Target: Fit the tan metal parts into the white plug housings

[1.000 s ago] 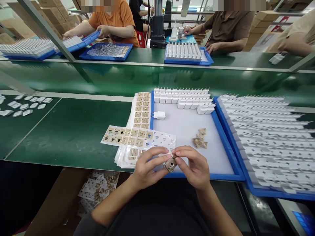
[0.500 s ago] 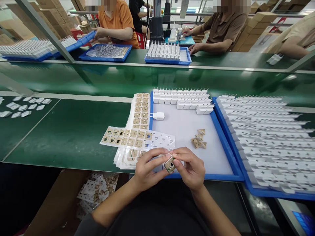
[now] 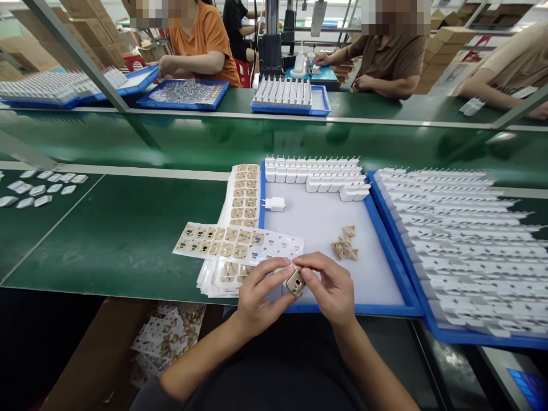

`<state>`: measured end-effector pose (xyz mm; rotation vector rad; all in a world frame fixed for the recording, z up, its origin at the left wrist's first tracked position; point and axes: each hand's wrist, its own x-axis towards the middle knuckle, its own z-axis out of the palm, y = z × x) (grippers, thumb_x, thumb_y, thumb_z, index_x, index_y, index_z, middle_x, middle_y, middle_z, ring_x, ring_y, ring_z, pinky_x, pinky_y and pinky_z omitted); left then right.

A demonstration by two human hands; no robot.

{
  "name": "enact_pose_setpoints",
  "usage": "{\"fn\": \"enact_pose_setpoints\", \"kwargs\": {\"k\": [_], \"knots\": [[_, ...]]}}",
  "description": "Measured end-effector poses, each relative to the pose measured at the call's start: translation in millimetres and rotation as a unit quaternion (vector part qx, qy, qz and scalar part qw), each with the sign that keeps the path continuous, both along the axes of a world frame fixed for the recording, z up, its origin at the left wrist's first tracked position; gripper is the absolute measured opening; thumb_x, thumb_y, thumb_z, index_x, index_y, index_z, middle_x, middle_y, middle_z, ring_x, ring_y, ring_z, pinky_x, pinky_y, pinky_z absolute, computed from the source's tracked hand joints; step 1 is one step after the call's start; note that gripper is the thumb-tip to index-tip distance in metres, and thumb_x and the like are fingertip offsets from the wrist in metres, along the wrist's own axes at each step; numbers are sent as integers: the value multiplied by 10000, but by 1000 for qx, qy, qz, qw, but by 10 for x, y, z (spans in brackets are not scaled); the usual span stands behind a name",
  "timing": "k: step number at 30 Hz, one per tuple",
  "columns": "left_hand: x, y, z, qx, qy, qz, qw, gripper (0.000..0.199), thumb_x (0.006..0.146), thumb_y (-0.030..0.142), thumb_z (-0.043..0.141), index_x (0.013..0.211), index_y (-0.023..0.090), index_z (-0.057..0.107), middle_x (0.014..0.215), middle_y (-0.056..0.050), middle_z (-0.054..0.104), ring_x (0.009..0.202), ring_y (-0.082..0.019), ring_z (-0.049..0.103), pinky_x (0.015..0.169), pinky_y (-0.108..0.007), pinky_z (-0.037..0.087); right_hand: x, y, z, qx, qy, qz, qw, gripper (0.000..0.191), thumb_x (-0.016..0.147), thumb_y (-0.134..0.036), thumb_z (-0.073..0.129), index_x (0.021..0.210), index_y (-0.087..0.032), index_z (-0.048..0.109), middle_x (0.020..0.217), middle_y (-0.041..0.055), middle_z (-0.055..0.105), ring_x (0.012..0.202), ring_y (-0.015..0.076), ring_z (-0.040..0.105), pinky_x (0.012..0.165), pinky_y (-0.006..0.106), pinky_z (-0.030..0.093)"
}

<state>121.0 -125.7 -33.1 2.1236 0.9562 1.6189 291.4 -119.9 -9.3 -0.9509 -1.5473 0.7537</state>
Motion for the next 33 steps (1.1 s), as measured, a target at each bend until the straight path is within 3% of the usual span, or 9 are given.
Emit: {"fn": "enact_pose_setpoints", "kwargs": {"k": [5,9,13,19,24,27,30,31,33], "knots": [[-38,4,33,-6,17,1,1000,400,863,158,730,1255,195,656,1127,-123,719,1053,-227,720,901,-349,629,77,36,64,80,-99,5,992,170,915,-97,628,1005,-234,677,935,60,733,868,208,703,759,355,595],[-32,6,60,-28,30,-13,999,380,885,207,722,1258,195,650,1125,-122,735,1070,-234,716,924,-362,620,111,-14,-23,180,-178,-43,966,209,920,-76,587,1067,-217,632,971,86,685,867,213,674,731,361,596],[-16,22,69,-38,27,-28,999,392,883,214,730,1264,183,643,1117,-123,745,1087,-238,706,957,-370,605,117,-74,-106,217,-176,-62,958,207,917,-64,572,1066,-200,620,932,83,664,812,205,654,679,348,581],[-14,27,53,-20,17,-22,999,433,849,157,756,1264,191,638,1136,-120,733,1101,-232,695,974,-357,590,81,-152,-109,190,-137,-58,970,197,924,-83,571,1060,-218,616,890,65,662,780,206,661,651,352,577],[-103,58,-2,-146,-4,26,989,420,880,216,723,1287,239,622,1191,-97,722,1099,-227,699,902,-321,615,115,-286,-79,163,-103,-18,981,143,932,-107,567,1006,-220,611,863,50,664,753,188,657,648,333,565],[-266,139,-17,-198,-31,62,978,391,873,227,710,1257,251,640,1191,-90,703,1094,-234,685,844,-312,618,331,-232,-121,94,-74,-114,986,105,944,-145,585,982,-237,618,810,20,675,746,183,667,681,327,557],[-535,292,3,-198,-63,115,971,383,842,245,724,1217,237,644,1168,-89,694,1094,-245,676,850,-334,611,706,-27,-230,9,-150,-280,948,69,940,-275,646,976,-225,676,862,46,719,778,202,691,740,348,560],[-653,364,13,-197,-75,143,967,400,833,254,728,1222,231,633,1177,-90,689,1104,-246,672,857,-338,610,835,51,-272,-15,-188,-303,934,135,941,-338,640,977,-216,687,889,63,732,773,209,696,743,358,561],[-940,540,26,-194,-84,210,955,437,815,272,733,1233,222,615,1207,-91,675,1126,-246,660,881,-342,602,1044,181,-347,-65,-276,-283,916,285,928,-448,621,1049,-200,692,885,76,738,706,214,686,656,350,555]]}}
